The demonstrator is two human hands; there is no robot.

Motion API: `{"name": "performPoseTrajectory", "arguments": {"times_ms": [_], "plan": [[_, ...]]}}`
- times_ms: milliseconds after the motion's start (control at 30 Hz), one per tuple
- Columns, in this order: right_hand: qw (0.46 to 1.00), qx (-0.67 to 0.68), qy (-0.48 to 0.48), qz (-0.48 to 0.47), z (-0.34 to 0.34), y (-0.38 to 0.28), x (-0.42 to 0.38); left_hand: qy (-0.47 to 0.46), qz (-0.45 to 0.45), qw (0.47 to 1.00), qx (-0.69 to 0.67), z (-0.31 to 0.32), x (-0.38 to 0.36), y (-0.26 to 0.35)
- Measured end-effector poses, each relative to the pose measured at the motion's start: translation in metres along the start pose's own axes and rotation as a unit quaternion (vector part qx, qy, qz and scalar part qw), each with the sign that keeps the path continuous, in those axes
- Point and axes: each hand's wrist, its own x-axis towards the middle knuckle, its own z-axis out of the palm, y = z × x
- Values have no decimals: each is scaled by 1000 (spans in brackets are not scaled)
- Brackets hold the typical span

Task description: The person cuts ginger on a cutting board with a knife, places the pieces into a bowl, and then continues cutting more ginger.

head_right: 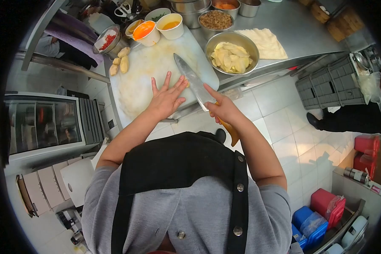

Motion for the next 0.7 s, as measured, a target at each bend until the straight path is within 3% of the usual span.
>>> {"name": "performPoseTrajectory", "arguments": {"times_ms": [700], "plan": [[999,-21,-10,31,15,1,-13,39,7,999,-12,7,-4,-3]]}}
